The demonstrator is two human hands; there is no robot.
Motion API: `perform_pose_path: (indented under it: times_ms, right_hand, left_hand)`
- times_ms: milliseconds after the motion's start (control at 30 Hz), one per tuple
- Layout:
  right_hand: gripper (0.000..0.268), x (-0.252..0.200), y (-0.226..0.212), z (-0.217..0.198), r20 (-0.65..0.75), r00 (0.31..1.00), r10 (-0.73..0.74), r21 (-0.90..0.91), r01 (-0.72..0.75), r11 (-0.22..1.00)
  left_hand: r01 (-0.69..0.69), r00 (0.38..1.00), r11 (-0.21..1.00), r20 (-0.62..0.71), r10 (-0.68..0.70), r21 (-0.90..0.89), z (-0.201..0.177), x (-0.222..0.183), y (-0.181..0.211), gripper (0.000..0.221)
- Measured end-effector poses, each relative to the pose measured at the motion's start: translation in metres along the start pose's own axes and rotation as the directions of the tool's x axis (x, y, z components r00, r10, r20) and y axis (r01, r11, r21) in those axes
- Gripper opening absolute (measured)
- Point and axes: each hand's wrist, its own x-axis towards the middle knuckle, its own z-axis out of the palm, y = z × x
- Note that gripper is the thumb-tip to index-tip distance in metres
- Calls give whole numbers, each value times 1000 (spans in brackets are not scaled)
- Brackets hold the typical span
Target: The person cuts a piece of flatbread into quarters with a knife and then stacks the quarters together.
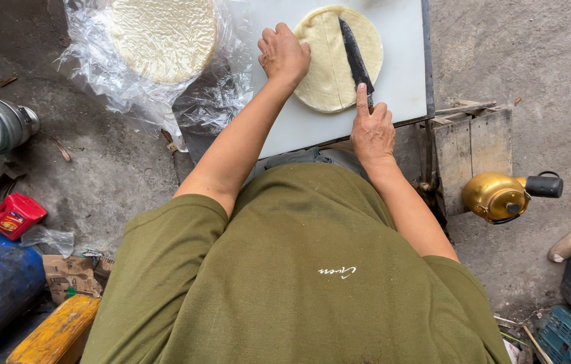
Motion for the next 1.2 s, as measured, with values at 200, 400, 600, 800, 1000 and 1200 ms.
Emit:
perform_pose_path:
  times_ms: [200, 400, 600, 800, 1000, 1200]
  right_hand:
    - [81, 0, 2, 1, 29, 1000, -8, 2, 8, 1000]
    - [84, 0, 4, 2, 33, 999, -14, -23, 15, 1000]
    - [84, -2, 5, 6, 63, 998, -14, 0, 14, 1000]
    - [81, -1, 4, 4, 13, 1000, -23, 8, 23, 1000]
    - [72, -2, -2, -18, -102, 993, -58, 67, 65, 996]
    - [64, 21, -37, -18, -50, 961, -271, 76, 274, 959]
  left_hand:
    - [29, 992, 999, 126, -32, 22, 4, 11, 3, 49]
    - [-48, 991, 998, 125, 54, -48, 12, 17, -10, 40]
    - [19, 993, 981, 121, 4, -191, 0, 19, -32, 37]
    - [-124, 978, 939, 120, 170, -319, -8, 9, -39, 32]
    - [-248, 930, 741, 60, 362, -624, -39, -24, -66, 28]
    - [-27, 931, 133, 24, 364, -991, -109, -56, -95, 37]
